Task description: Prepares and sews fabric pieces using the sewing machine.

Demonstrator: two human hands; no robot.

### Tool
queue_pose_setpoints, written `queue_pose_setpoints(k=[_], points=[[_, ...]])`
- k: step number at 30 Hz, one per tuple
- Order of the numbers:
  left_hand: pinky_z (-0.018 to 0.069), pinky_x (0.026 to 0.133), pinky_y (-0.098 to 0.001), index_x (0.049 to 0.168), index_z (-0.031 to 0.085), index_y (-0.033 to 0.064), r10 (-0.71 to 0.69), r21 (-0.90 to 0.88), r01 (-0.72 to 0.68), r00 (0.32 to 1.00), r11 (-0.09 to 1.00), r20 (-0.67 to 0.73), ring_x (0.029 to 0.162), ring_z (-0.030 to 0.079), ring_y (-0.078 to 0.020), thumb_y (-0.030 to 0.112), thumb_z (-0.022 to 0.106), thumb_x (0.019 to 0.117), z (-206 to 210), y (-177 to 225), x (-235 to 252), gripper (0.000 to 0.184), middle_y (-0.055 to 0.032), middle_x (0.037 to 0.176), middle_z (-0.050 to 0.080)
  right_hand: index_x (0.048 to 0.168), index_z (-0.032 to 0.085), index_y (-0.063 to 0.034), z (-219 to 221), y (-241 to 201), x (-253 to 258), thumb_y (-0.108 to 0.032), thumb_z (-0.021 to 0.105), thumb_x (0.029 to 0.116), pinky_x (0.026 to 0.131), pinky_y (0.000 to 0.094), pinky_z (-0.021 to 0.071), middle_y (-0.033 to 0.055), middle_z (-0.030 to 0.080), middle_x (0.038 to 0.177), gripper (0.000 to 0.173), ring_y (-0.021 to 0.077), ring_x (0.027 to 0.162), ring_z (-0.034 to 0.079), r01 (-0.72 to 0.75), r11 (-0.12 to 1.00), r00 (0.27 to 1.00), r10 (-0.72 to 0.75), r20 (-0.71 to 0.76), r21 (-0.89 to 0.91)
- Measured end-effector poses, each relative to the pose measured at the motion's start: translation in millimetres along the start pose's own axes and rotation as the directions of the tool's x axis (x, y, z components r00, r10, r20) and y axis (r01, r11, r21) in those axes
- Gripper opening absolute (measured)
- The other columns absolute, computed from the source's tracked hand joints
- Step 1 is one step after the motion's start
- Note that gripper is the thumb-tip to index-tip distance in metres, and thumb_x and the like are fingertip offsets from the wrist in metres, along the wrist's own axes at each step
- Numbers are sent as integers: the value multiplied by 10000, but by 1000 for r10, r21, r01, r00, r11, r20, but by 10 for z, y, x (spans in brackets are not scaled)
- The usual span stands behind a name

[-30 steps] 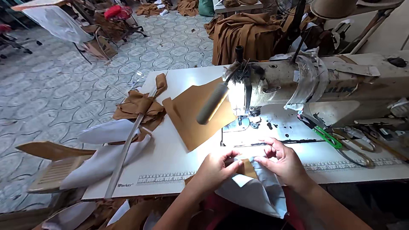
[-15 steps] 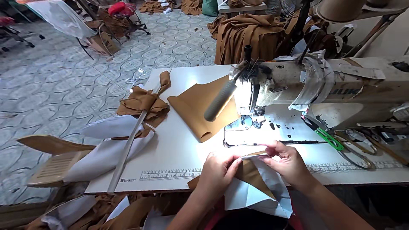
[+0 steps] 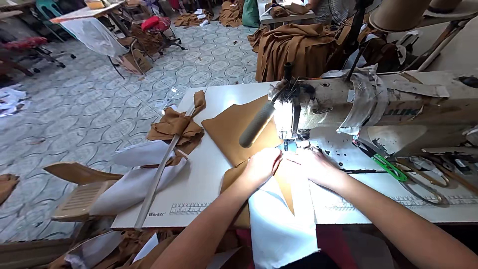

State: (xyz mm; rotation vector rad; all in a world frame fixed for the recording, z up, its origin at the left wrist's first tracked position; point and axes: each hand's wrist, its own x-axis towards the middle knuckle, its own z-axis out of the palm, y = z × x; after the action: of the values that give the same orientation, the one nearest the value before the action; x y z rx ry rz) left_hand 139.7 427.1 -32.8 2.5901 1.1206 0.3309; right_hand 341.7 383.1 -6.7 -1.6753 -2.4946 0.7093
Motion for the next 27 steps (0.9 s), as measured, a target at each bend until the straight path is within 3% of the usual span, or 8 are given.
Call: queue_pose_setpoints(k=[4, 6, 8, 10, 16, 18, 21, 27], points=[[556, 781, -539, 1014, 736, 2, 303, 126, -284, 936, 950, -181, 948, 686, -423, 79, 562, 979, 77, -199, 125, 193, -218, 984, 699, 1488, 537, -96, -108, -104, 6, -131, 423, 1083, 1210, 509, 249, 203, 553, 1471, 422, 366, 1429, 448, -155, 988, 986, 155, 67, -10], [557, 834, -549, 1062, 751, 35, 238, 103, -225, 961, 969, -142, 1030, 690, -391, 126, 550, 1004, 87, -92, 17, 229, -182, 1076, 718, 1454, 569, -60, -73, -70, -15, -121, 439, 1078, 1202, 504, 267, 210, 575, 1447, 402, 377, 1410, 471, -154, 988, 988, 154, 20, 16], [474, 982, -580, 1198, 734, 44, 84, 9, -84, 990, 996, -112, 1204, 645, -361, 253, 538, 1027, 135, 67, -144, 333, -154, 1264, 698, 1388, 605, 14, 3, -6, -22, -103, 477, 1062, 1188, 507, 281, 243, 583, 1428, 370, 407, 1397, 481, -135, 987, 989, 141, -55, 88], [436, 1071, -574, 1259, 713, 53, 64, -8, -66, 985, 998, -157, 1287, 607, -340, 315, 520, 1019, 229, 89, -236, 405, -115, 1358, 668, 1375, 605, 39, 37, 8, -2, -94, 501, 1050, 1184, 499, 290, 256, 567, 1439, 366, 416, 1390, 482, -158, 980, 982, 169, -82, 122], [445, 1076, -537, 1226, 735, 89, 234, 7, -236, 958, 972, -167, 1274, 624, -284, 355, 480, 1038, 206, -226, -73, 414, -72, 1337, 688, 1396, 591, 27, 75, 17, 26, -78, 494, 1043, 1180, 500, 293, 242, 577, 1437, 381, 412, 1384, 494, -177, 981, 975, 185, -119, 75], [436, 1079, -539, 1231, 731, 91, 264, -5, -267, 952, 964, -153, 1279, 621, -284, 349, 480, 1037, 180, -270, -48, 409, -73, 1338, 687, 1345, 633, 40, 150, 54, 30, -71, 512, 1030, 1149, 506, 337, 254, 619, 1377, 354, 432, 1326, 545, -155, 982, 960, 175, -220, 108], [423, 1080, -529, 1244, 730, 107, 264, 7, -267, 951, 964, -159, 1275, 623, -266, 351, 473, 1033, 189, -283, -51, 412, -59, 1336, 690, 1260, 663, 94, 168, 33, 12, -63, 527, 1022, 1109, 501, 389, 275, 665, 1288, 315, 452, 1248, 598, -138, 981, 931, 176, -319, 139], [425, 1068, -532, 1233, 726, 109, 258, 27, -257, 952, 966, -164, 1261, 633, -262, 361, 450, 1038, 189, -276, -42, 422, -62, 1328, 694, 1261, 666, 82, 129, 16, 21, -109, 531, 1027, 1098, 494, 410, 265, 669, 1286, 331, 445, 1244, 603, -156, 978, 927, 193, -321, 137]])
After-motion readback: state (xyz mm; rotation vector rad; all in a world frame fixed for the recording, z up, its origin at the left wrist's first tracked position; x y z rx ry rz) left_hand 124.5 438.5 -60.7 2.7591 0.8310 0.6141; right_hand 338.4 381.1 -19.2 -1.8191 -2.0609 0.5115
